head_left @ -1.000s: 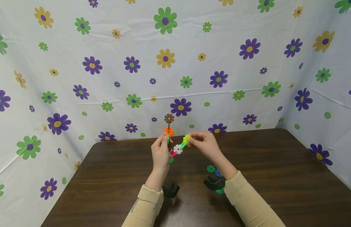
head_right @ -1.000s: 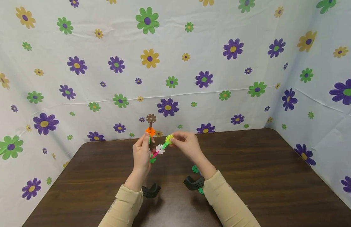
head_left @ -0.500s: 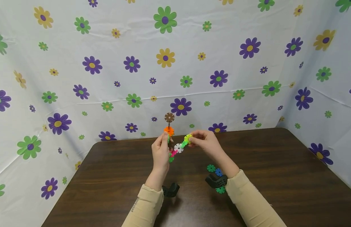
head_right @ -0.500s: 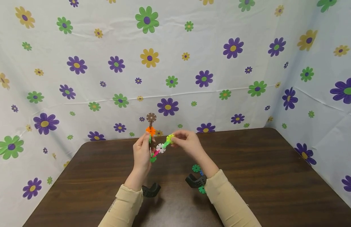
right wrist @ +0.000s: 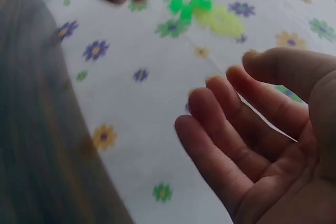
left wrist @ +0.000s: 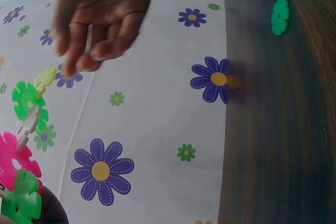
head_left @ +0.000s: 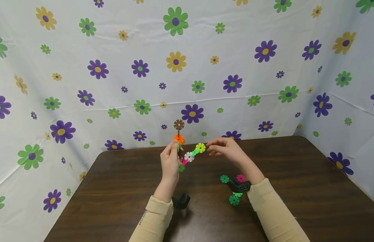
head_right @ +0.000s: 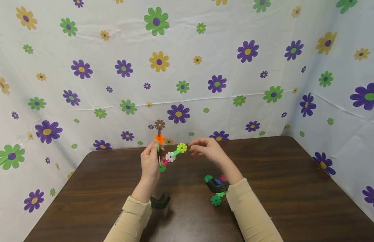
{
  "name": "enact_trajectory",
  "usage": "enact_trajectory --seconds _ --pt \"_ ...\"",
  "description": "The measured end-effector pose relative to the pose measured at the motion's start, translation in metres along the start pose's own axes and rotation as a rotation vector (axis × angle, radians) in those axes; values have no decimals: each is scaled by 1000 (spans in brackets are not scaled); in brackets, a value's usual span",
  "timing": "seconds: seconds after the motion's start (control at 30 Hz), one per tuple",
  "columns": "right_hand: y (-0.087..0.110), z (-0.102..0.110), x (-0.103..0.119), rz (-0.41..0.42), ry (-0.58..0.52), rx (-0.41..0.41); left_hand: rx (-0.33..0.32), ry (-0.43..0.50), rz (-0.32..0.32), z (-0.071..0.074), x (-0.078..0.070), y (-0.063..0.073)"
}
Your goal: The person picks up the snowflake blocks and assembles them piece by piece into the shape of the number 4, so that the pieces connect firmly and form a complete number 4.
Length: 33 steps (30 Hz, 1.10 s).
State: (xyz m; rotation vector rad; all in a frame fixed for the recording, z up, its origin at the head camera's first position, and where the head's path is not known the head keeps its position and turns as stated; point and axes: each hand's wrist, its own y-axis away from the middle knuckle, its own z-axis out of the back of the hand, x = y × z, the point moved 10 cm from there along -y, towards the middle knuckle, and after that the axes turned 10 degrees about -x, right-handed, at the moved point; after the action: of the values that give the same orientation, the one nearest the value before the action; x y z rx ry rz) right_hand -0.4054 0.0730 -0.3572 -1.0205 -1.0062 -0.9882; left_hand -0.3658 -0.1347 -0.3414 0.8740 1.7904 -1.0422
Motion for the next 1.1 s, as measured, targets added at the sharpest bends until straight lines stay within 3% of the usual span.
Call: enact_trajectory --seconds 0.2,0.53,0.8,1.1 --pt "12 17 -31 14 163 105 -9 24 12 0 0 2" --pt "40 65 -82 37 431 199 17 47 -10 -2 -2 5" --pt "57 70 -94 74 573 224 6 36 11 -1 -2 5" --pt "64 62 -87 153 650 207 23 43 -1 -3 -3 6"
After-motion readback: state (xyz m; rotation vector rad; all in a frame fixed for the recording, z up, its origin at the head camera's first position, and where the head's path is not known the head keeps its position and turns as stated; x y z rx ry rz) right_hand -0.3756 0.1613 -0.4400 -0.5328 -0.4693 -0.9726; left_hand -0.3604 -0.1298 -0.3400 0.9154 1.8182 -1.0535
